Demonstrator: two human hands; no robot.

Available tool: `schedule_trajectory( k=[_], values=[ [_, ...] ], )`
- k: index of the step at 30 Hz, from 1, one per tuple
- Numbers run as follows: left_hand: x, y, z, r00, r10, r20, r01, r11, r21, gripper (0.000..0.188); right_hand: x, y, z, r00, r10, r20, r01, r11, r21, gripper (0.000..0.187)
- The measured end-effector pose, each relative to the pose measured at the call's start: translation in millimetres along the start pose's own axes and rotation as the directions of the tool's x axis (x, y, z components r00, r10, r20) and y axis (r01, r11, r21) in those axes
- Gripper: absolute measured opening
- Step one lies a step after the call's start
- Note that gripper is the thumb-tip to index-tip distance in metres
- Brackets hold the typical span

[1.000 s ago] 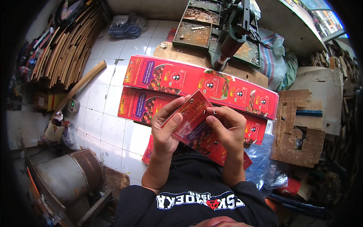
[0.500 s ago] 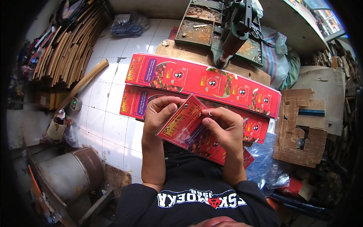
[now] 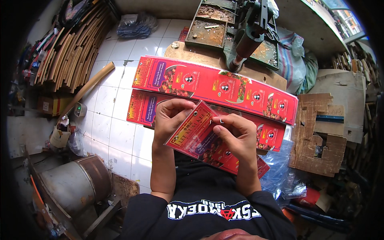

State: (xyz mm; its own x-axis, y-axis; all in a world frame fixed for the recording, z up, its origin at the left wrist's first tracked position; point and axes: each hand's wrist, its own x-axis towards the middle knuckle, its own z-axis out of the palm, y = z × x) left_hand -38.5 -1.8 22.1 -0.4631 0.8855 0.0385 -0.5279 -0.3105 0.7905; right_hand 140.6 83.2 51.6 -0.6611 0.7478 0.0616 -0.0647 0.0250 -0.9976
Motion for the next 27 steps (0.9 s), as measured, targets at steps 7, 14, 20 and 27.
schedule_trajectory(
  k=[7,14,20,27],
  values=[
    [0.5,-3.1,1.3,0.997,0.073,0.010,-0.073,0.997,0.036,0.012,-0.2,4.1,-2.0,0.999,0.028,-0.017,-0.028,0.999,0.016,0.021],
    [-0.6,-4.2,-0.1,1.000,0.026,0.000,-0.026,1.000,0.001,0.010,-1.7,3.7,-2.2,1.000,-0.002,0.009,0.003,1.000,-0.018,0.021],
    [1.3,-8.1,-0.8,0.999,0.011,0.040,-0.007,0.995,-0.102,0.010,-3.5,0.0,-1.6,1.000,0.021,0.020,-0.021,1.000,0.015,0.022],
    [4.8,-24.6,-6.1,0.992,0.079,0.094,-0.055,0.970,-0.236,0.016,-5.8,-1.8,-0.9,0.996,0.071,0.048,-0.073,0.996,0.045,0.022]
  ],
)
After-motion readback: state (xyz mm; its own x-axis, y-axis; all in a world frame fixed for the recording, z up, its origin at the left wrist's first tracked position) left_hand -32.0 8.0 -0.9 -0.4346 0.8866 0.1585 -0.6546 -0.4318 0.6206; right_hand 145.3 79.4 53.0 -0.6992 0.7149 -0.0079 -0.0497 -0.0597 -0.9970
